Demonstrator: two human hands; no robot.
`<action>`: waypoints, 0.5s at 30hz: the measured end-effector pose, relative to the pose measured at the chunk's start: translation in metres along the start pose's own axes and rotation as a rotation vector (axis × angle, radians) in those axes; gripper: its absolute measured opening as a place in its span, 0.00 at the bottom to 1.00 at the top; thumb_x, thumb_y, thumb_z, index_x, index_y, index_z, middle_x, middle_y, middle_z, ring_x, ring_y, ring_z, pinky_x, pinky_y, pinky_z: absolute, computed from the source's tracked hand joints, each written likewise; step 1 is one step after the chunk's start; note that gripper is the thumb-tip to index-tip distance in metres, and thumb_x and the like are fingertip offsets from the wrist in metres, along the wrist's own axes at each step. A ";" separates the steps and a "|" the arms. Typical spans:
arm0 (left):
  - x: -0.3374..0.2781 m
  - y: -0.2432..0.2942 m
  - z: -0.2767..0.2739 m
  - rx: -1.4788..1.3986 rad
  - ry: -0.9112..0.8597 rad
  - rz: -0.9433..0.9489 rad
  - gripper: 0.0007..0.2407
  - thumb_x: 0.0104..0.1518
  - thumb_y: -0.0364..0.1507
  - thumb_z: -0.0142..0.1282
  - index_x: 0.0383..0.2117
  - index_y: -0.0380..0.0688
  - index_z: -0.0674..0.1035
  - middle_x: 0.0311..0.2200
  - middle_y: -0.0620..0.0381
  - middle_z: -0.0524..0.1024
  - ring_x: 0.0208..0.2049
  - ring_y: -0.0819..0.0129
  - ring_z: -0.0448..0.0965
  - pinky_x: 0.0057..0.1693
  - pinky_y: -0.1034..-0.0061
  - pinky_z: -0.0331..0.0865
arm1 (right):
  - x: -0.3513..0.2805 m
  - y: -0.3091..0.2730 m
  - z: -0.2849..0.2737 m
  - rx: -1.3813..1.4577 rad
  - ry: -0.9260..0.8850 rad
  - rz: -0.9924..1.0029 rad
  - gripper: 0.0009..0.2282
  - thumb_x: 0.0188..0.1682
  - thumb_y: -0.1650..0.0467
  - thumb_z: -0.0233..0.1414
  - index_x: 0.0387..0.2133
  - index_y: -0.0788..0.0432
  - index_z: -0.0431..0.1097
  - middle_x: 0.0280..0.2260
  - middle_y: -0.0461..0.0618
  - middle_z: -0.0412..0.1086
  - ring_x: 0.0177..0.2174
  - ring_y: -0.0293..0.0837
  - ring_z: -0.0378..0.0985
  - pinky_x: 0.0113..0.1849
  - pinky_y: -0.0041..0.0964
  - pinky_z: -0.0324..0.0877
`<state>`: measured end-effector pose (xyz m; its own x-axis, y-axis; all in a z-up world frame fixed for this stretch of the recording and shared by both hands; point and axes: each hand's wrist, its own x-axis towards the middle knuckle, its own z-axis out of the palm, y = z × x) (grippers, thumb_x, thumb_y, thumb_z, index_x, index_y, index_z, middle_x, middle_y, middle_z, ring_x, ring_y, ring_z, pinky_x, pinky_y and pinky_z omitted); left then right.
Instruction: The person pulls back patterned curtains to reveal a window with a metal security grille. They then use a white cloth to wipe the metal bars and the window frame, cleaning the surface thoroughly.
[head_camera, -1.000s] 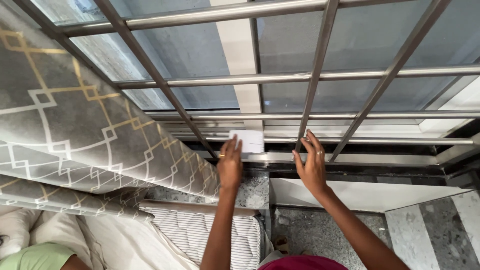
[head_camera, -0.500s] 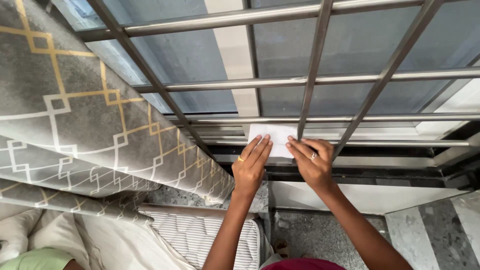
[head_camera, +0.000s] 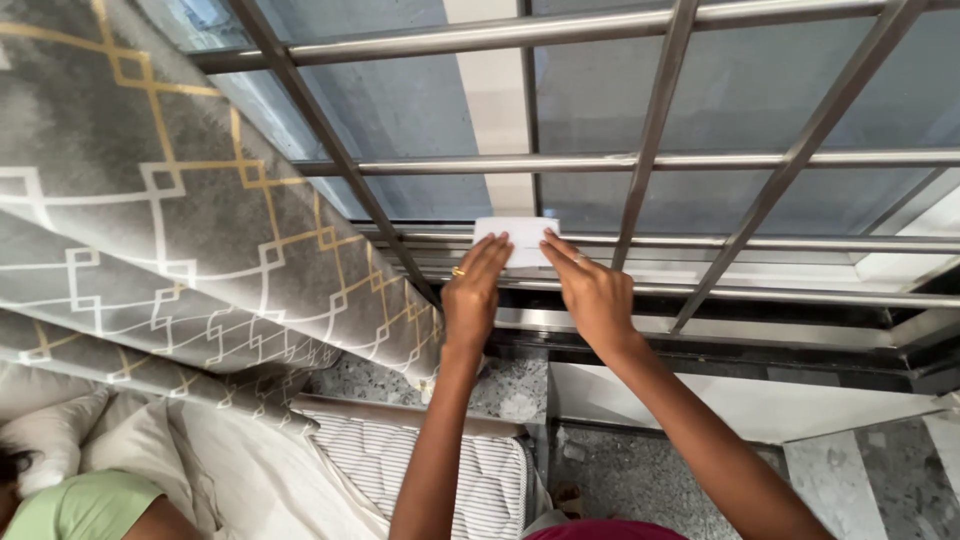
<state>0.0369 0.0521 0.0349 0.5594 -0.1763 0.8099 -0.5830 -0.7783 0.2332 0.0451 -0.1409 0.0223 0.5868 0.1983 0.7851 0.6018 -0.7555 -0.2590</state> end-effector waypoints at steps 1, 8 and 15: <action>0.000 -0.006 -0.005 0.005 0.004 -0.020 0.23 0.46 0.09 0.48 0.48 0.41 0.82 0.52 0.54 0.81 0.58 0.57 0.79 0.58 0.66 0.76 | 0.006 -0.005 0.005 -0.003 -0.055 -0.004 0.15 0.47 0.78 0.57 0.47 0.56 0.79 0.52 0.40 0.75 0.23 0.40 0.82 0.22 0.33 0.73; -0.019 -0.043 -0.032 0.084 0.087 -0.117 0.21 0.50 0.09 0.48 0.48 0.40 0.81 0.52 0.52 0.80 0.59 0.57 0.78 0.60 0.64 0.74 | 0.038 -0.043 0.045 0.063 -0.149 -0.034 0.21 0.41 0.82 0.52 0.46 0.55 0.80 0.52 0.40 0.75 0.22 0.43 0.82 0.20 0.36 0.72; -0.021 -0.034 -0.024 0.067 0.093 -0.174 0.21 0.50 0.09 0.48 0.48 0.40 0.82 0.53 0.52 0.80 0.59 0.55 0.77 0.60 0.64 0.74 | 0.033 -0.038 0.033 0.044 -0.118 -0.061 0.19 0.41 0.80 0.52 0.45 0.54 0.80 0.51 0.38 0.76 0.25 0.45 0.83 0.22 0.38 0.73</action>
<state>0.0306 0.0970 0.0231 0.5897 0.0178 0.8074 -0.4403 -0.8311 0.3398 0.0598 -0.0854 0.0396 0.6065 0.3171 0.7291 0.6598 -0.7124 -0.2390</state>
